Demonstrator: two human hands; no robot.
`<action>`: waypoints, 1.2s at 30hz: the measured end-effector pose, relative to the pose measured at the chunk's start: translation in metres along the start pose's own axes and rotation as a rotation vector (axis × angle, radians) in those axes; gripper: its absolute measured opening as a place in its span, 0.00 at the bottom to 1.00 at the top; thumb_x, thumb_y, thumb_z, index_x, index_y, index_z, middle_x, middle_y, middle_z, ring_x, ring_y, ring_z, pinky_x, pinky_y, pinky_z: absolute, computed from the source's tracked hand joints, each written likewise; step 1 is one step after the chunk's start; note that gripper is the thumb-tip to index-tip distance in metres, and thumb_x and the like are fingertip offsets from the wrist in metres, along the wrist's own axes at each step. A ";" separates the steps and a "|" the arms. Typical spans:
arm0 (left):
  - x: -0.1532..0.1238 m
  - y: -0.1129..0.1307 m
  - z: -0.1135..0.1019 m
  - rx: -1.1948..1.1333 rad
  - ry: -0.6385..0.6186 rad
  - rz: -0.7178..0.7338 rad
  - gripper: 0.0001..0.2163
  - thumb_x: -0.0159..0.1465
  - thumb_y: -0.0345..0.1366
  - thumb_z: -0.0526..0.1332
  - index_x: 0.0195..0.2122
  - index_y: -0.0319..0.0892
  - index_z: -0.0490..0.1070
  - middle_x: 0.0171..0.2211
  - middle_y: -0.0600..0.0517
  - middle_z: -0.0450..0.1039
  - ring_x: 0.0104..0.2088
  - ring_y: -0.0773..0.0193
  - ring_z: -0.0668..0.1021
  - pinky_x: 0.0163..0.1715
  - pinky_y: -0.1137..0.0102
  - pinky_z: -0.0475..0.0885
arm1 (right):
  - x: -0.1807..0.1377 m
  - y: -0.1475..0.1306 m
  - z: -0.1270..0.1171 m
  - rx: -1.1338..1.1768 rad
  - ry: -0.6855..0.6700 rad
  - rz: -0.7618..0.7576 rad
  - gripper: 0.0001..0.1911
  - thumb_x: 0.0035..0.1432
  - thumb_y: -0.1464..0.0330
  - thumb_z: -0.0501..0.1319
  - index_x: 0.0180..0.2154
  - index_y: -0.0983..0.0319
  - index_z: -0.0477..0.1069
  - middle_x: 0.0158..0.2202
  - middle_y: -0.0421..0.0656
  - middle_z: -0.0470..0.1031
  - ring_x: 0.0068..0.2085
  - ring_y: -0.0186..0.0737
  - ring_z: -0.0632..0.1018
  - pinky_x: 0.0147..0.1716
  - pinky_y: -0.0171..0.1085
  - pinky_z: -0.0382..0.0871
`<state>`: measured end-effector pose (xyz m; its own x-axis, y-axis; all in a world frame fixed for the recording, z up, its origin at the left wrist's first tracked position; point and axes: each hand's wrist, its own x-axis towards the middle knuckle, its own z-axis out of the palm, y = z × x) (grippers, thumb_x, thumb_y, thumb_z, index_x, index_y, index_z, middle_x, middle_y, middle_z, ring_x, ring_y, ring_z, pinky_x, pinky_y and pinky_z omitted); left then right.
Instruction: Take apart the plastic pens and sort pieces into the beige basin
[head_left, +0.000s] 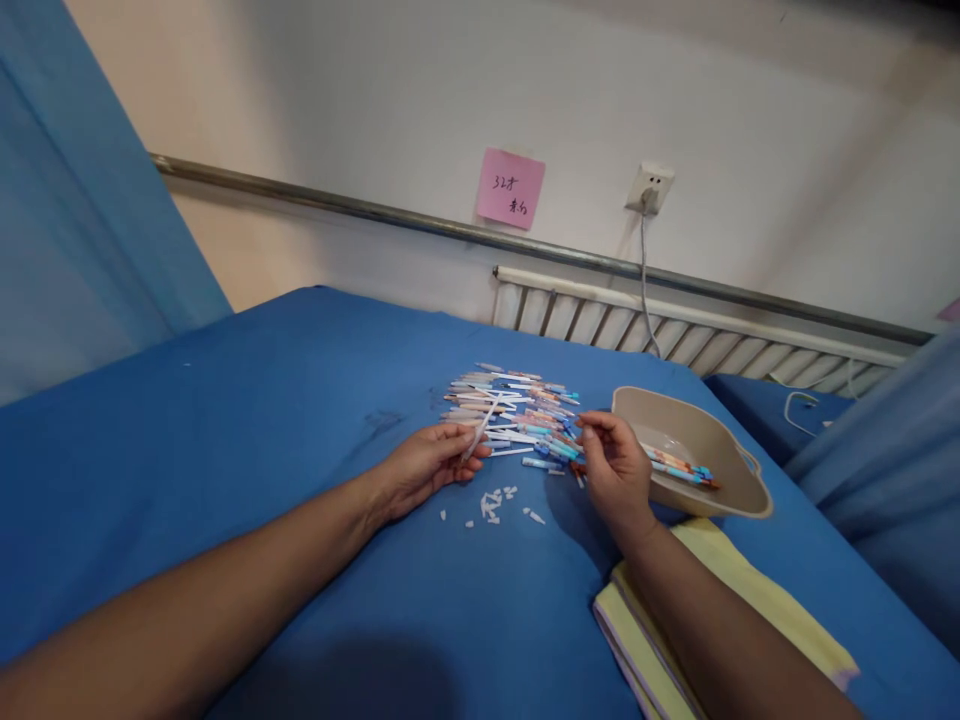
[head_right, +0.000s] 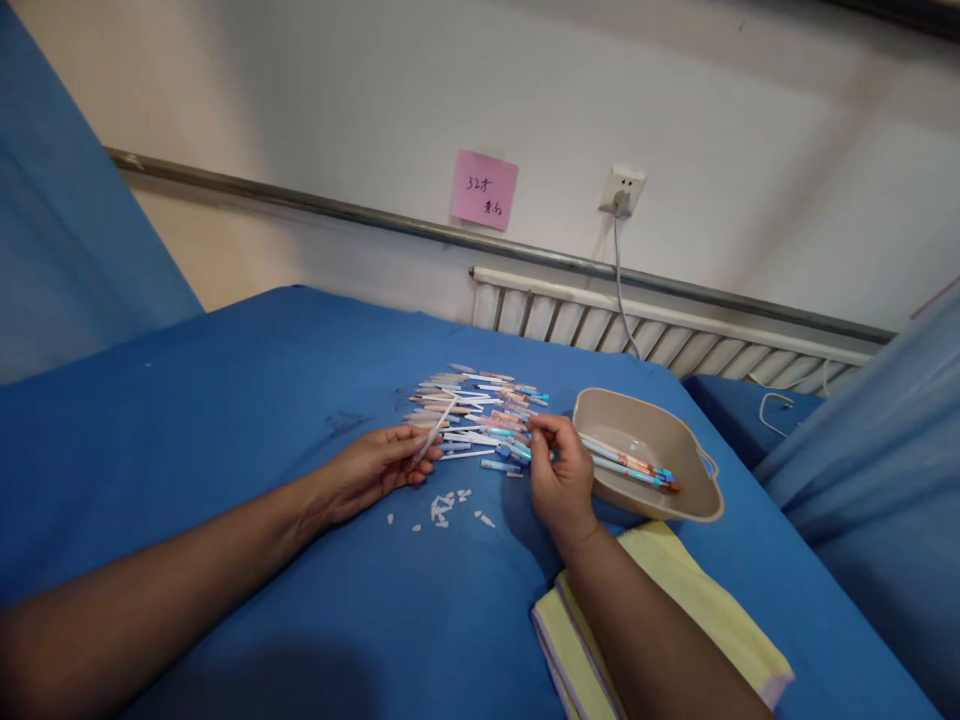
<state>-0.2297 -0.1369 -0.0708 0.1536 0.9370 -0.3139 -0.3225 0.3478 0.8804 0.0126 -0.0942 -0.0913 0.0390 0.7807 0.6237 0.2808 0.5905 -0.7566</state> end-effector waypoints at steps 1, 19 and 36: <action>0.000 0.000 0.000 -0.002 -0.005 0.000 0.05 0.59 0.31 0.64 0.35 0.37 0.70 0.32 0.48 0.76 0.26 0.71 0.76 0.27 0.77 0.72 | -0.001 -0.001 0.000 0.009 0.008 0.008 0.10 0.58 0.65 0.55 0.40 0.61 0.70 0.36 0.43 0.73 0.36 0.38 0.74 0.37 0.38 0.69; -0.005 0.002 -0.001 0.022 -0.028 0.014 0.08 0.57 0.34 0.66 0.34 0.37 0.70 0.31 0.49 0.76 0.25 0.71 0.76 0.26 0.78 0.71 | 0.001 0.000 0.006 -0.944 -0.539 0.082 0.18 0.58 0.75 0.51 0.49 0.68 0.68 0.44 0.54 0.73 0.45 0.48 0.73 0.46 0.40 0.62; 0.000 0.002 -0.001 0.176 -0.051 0.010 0.14 0.53 0.41 0.69 0.33 0.37 0.71 0.32 0.50 0.76 0.25 0.71 0.74 0.28 0.75 0.70 | -0.002 0.004 0.009 -0.237 -0.383 0.164 0.11 0.59 0.65 0.55 0.43 0.61 0.70 0.35 0.44 0.73 0.37 0.41 0.73 0.36 0.37 0.69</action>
<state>-0.2311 -0.1356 -0.0692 0.1995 0.9359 -0.2904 -0.1561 0.3229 0.9335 0.0054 -0.0915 -0.0970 -0.2430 0.9052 0.3488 0.5135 0.4251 -0.7454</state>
